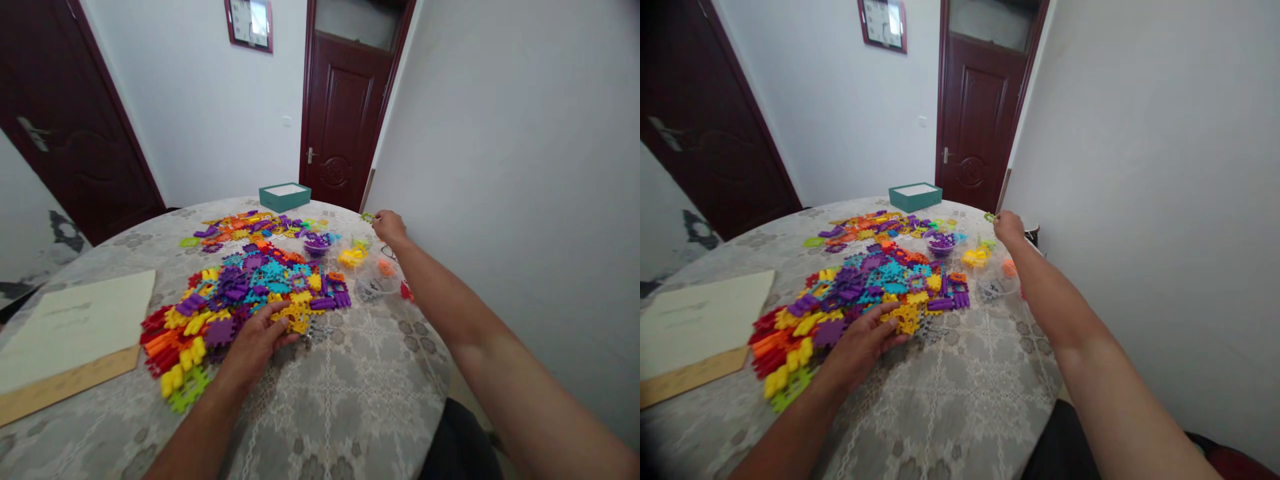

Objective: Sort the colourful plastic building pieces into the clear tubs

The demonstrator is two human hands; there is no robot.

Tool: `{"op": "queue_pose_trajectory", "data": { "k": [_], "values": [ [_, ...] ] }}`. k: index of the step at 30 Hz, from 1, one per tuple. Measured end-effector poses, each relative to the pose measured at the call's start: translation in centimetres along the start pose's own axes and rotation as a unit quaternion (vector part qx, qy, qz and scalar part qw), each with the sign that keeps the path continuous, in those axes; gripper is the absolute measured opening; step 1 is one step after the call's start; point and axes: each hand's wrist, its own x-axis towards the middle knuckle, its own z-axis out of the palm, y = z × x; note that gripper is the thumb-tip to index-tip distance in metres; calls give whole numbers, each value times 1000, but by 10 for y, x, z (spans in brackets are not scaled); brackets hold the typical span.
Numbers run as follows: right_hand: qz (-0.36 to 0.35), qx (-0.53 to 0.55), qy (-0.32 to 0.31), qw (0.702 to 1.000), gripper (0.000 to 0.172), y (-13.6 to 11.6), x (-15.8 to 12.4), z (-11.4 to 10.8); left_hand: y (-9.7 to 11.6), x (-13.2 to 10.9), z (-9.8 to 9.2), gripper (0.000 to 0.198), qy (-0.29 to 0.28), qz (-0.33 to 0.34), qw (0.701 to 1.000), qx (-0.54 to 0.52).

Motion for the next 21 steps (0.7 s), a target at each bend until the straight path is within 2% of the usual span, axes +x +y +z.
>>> {"op": "queue_pose_trajectory", "data": {
  "k": [2, 4, 6, 8, 10, 12, 15, 18, 21],
  "values": [
    [15, 3, -3, 1000, 35, -3, 7, 3, -2, 1, -1, 49, -17, 5, 1000, 18],
    [16, 5, 0, 1000, 36, -9, 0, 6, -2, 1, -2, 50, -31, 10, 999, 26],
    [-9, 27, 7, 1000, 33, -18, -27, 8, -2, 2, -2, 51, -21, 13, 999, 33],
    [-83, 100, 4, 992, 28, -31, -72, 10, -1, 2, -1, 50, 2, 19, 999, 38],
    [-167, 192, -45, 966, 25, -44, -130, 13, 1, 2, 1, 51, 15, 26, 999, 41],
    [-208, 264, -109, 936, 24, -54, -188, 19, 2, 2, 2, 52, 8, 32, 999, 39],
    [-186, 350, -214, 893, 30, -61, -251, 31, 2, 2, 3, 53, -24, 33, 998, 46],
    [-138, 439, -303, 835, 38, -59, -275, 45, 0, 1, 5, 54, -50, 23, 995, 78],
    [-79, 511, -355, 779, 36, -56, -277, 56, -4, 1, 6, 51, -51, 26, 994, 93]
  ]
}}
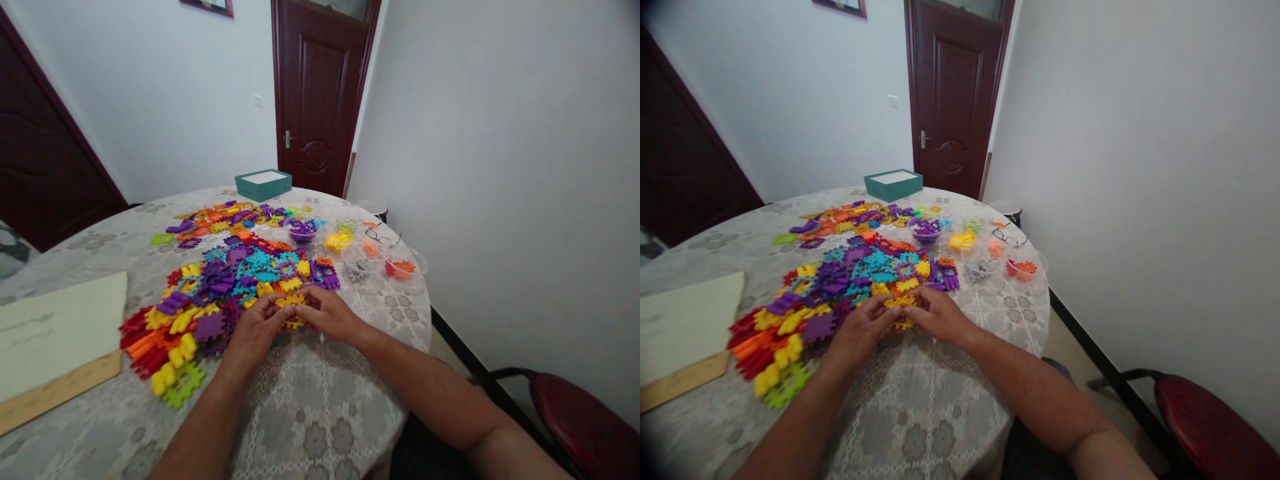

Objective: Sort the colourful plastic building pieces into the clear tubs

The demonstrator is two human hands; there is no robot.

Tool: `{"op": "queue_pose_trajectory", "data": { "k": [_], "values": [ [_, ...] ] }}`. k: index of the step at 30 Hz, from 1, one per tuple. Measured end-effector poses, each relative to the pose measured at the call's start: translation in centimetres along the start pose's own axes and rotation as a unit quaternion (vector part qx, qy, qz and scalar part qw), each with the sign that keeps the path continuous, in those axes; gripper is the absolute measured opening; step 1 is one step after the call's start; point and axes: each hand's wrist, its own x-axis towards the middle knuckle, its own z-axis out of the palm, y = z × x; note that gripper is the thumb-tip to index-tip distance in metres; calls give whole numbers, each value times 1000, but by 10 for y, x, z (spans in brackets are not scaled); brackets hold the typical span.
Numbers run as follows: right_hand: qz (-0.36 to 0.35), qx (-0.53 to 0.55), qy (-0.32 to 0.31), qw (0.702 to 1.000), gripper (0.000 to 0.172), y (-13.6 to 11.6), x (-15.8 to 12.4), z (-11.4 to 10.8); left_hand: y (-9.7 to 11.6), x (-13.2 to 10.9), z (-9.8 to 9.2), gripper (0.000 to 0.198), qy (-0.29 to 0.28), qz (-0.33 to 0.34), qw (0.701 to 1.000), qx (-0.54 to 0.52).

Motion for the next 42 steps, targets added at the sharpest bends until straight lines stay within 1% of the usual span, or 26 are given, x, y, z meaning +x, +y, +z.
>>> {"op": "queue_pose_trajectory", "data": {
  "k": [3, 7, 12, 14, 17, 22, 25, 27, 29, 31, 32, 33, 34, 35, 37, 39, 42],
  "values": [
    [28, 69, 14, 997, 40, 7, 4, -3, -3, 1, 1, 51, -4, 2, 999, -40],
    [48, 110, 30, 992, 45, 12, 7, -6, -7, 1, 3, 52, 6, -17, 997, -80],
    [46, 113, 10, 993, 44, 13, 6, -7, -9, 1, 6, 45, 24, -10, 995, -99],
    [41, 110, 3, 993, 46, 13, 5, -7, -9, 0, 7, 43, 33, -2, 995, -98],
    [32, 114, -3, 993, 52, 13, 5, -7, -8, -1, 9, 40, 29, 11, 996, -82],
    [41, 123, -32, 991, 49, 14, 4, -6, -7, -4, 10, 34, 29, 31, 997, -58],
    [42, 105, -43, 993, 49, 10, 2, -7, -6, -4, 10, 35, 20, 31, 998, -59],
    [36, 75, -37, 996, 49, 4, 2, -11, -5, -3, 9, 35, 19, 28, 998, -52],
    [20, 27, -11, 999, 47, -5, 3, -21, -3, -3, 9, 35, 25, 32, 999, -35],
    [-7, -52, 40, 998, 46, -17, 8, -39, 1, -5, 8, 34, 35, 45, 998, 0],
    [-27, -108, 77, 991, 46, -24, 11, -51, 4, -6, 7, 33, 40, 54, 997, 26],
    [-48, -172, 117, 977, 46, -30, 17, -65, 6, -7, 7, 31, 48, 65, 995, 55],
    [-69, -241, 157, 955, 45, -37, 23, -79, 9, -9, 6, 29, 57, 75, 992, 84],
    [-87, -308, 194, 927, 44, -44, 31, -94, 11, -10, 5, 27, 67, 84, 988, 110],
    [-103, -413, 244, 872, 43, -53, 51, -123, 14, -12, 4, 24, 83, 100, 980, 149],
    [-87, -473, 270, 834, 44, -57, 73, -147, 15, -13, 4, 23, 92, 114, 973, 178],
    [-37, -518, 278, 808, 43, -53, 105, -168, 14, -14, 4, 22, 108, 139, 960, 216]
  ]
}}
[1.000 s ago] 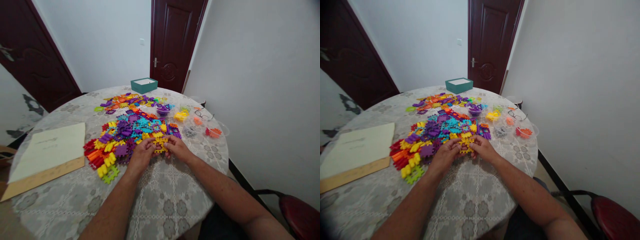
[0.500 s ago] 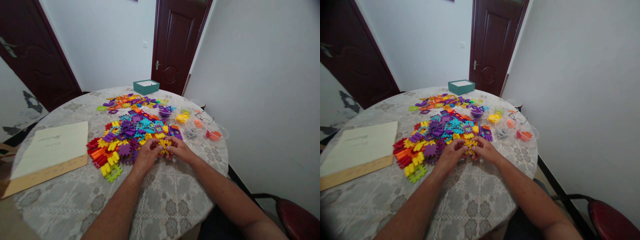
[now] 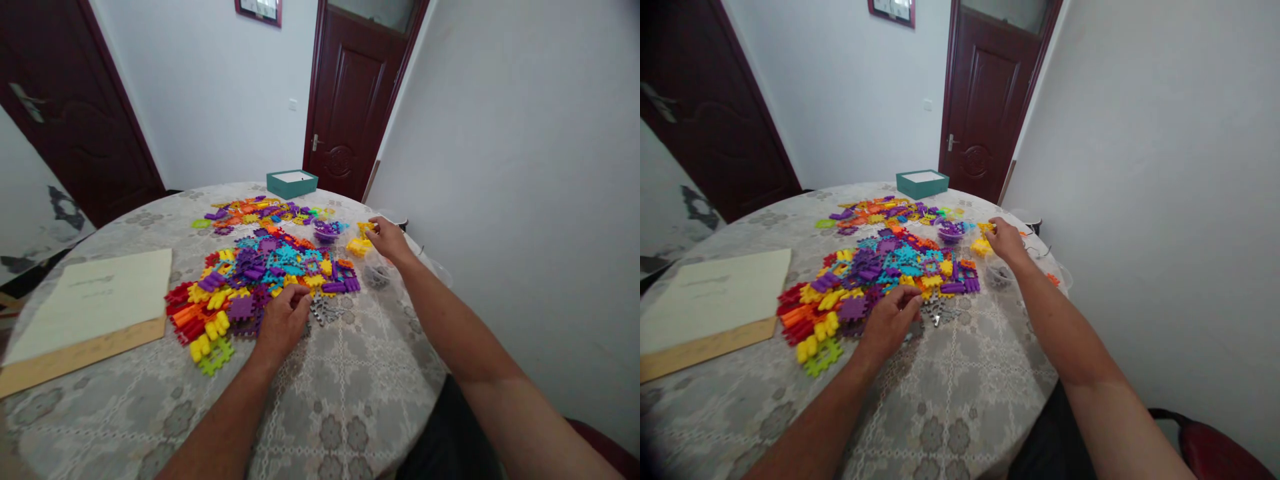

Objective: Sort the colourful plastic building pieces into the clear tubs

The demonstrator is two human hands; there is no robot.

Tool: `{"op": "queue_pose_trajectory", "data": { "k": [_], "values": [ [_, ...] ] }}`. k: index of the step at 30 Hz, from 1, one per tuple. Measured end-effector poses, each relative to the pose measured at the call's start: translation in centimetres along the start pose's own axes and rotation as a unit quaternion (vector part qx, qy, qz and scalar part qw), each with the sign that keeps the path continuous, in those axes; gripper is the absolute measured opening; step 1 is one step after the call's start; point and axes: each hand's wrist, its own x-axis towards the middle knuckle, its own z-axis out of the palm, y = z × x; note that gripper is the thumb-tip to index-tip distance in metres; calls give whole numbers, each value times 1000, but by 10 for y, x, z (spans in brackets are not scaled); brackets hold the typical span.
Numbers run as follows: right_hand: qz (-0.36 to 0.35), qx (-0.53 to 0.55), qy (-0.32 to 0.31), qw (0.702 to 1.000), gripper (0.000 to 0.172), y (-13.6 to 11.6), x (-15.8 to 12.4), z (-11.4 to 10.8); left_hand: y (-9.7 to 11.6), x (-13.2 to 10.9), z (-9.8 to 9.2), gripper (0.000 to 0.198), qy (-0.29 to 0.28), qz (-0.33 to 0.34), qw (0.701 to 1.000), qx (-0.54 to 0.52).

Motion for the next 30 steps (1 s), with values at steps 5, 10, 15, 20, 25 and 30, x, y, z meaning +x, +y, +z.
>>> {"op": "queue_pose_trajectory", "data": {
  "k": [5, 10, 15, 20, 25, 30],
  "values": [
    [55, -59, -20, 997, 44, 10, 18, 14, 0, -1, -1, 19, 20, 19, 999, 26],
    [26, -18, 37, 999, 39, 3, -16, 10, -4, 2, -1, 20, 25, 43, 996, 68],
    [-62, 80, -27, 995, 30, -26, -87, 19, -11, 2, 2, 21, 20, 57, 991, 117],
    [-94, 12, -156, 983, 34, -45, -133, 30, -13, 1, 5, 22, 7, 81, 986, 147],
    [-48, -103, -206, 972, 46, -47, -141, 33, -13, 1, 4, 24, 14, 94, 982, 164],
    [-47, -110, -215, 969, 37, -43, -140, 39, -16, 2, 4, 23, 14, 100, 978, 180]
  ]
}}
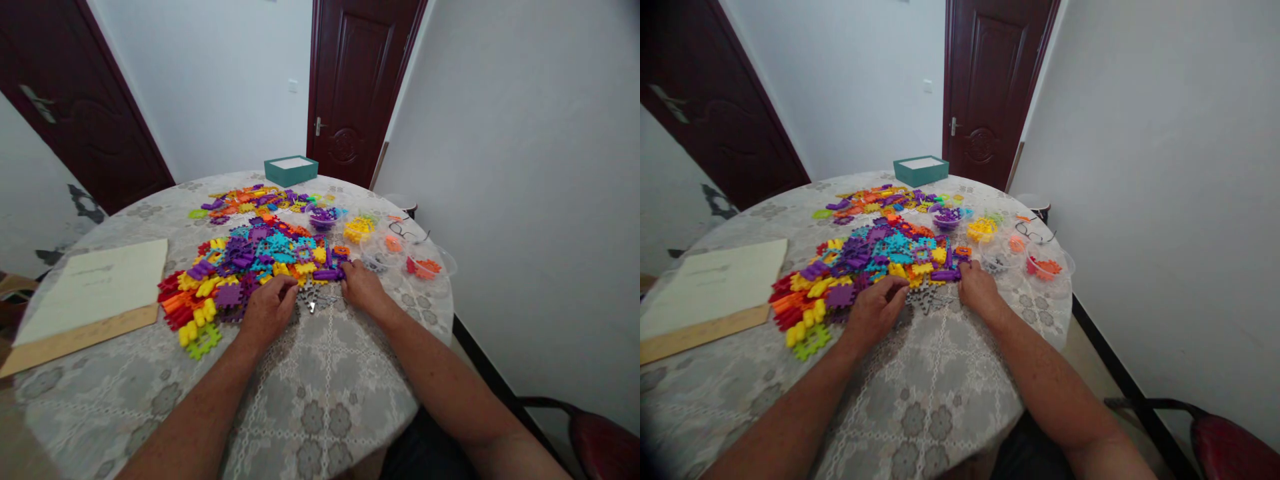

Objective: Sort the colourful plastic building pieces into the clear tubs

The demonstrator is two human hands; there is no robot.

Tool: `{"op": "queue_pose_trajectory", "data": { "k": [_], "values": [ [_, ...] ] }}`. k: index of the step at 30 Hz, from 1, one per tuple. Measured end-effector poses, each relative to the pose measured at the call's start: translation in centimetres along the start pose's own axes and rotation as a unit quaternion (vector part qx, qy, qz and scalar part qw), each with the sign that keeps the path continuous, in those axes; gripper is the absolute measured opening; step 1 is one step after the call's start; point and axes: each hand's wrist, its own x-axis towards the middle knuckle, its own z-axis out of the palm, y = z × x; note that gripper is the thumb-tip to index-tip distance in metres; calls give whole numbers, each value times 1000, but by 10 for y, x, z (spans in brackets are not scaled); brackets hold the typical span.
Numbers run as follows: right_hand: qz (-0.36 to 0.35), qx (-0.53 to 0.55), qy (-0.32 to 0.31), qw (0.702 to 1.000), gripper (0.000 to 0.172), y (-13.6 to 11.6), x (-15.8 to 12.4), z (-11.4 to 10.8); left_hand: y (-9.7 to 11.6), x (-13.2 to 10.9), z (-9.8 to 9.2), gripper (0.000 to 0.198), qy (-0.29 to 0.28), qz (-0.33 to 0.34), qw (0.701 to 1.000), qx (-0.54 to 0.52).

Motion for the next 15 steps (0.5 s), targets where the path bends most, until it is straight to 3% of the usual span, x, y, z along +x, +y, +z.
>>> {"op": "queue_pose_trajectory", "data": {
  "k": [4, 9, 15],
  "values": [
    [6, 20, 10, 1000, 28, 2, 4, 0, -3, -1, 2, 22, -6, 18, 1000, 6],
    [-32, 104, 99, 989, 32, 0, 8, 5, -3, -2, 4, 20, -19, 31, 999, 4],
    [-125, 135, 65, 981, 44, -6, 7, 20, 0, -2, 3, 21, -24, 30, 999, 5]
  ]
}}
